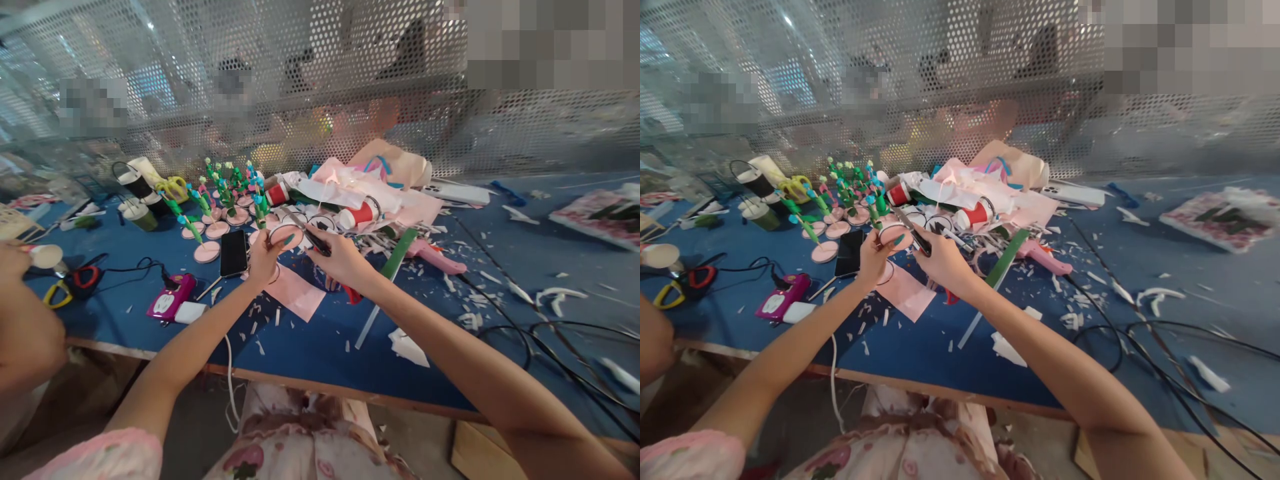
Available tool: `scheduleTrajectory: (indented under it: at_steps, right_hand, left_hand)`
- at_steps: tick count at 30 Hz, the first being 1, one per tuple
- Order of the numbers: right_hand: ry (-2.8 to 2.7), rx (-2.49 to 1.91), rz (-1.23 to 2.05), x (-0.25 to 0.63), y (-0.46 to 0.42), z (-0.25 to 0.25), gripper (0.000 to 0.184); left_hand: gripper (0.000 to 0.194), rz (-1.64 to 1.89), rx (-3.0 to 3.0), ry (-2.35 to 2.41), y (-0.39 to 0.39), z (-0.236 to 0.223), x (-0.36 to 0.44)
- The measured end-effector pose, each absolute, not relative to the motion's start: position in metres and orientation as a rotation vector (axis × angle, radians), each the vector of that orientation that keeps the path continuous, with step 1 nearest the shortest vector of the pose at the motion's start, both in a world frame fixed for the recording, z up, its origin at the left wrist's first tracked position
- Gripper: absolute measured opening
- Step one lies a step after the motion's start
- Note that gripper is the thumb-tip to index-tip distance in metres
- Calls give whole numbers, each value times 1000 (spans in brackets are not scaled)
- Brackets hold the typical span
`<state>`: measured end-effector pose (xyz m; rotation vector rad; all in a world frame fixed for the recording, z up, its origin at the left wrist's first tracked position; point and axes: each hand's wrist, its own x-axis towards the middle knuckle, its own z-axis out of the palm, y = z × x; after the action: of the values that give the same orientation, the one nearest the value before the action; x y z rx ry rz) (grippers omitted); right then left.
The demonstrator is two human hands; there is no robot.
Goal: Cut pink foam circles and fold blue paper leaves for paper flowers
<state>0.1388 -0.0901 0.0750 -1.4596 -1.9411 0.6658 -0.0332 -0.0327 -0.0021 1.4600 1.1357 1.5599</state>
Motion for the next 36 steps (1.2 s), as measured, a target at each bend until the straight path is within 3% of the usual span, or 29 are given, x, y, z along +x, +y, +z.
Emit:
scheduleTrajectory:
  at_steps: [11, 18, 22, 27, 36]
  right_hand:
    - [-1904, -1402, 831, 133, -96, 68, 61]
    - [-1827, -1411, 770, 137, -88, 68, 62]
    - [-1792, -1400, 944, 136, -87, 65, 65]
    - [-1801, -1402, 931, 133, -88, 62, 64]
    - [-1826, -1359, 892, 133, -90, 63, 64]
  left_hand:
    - [29, 1408, 1556, 1084, -39, -6, -25]
    - [15, 1570, 1652, 1141, -33, -5, -34]
    - [31, 1594, 1711, 1099, -32, -4, -36]
    - [47, 1541, 1341, 1047, -33, -6, -30]
    - [16, 1653, 1494, 1123, -30, -7, -34]
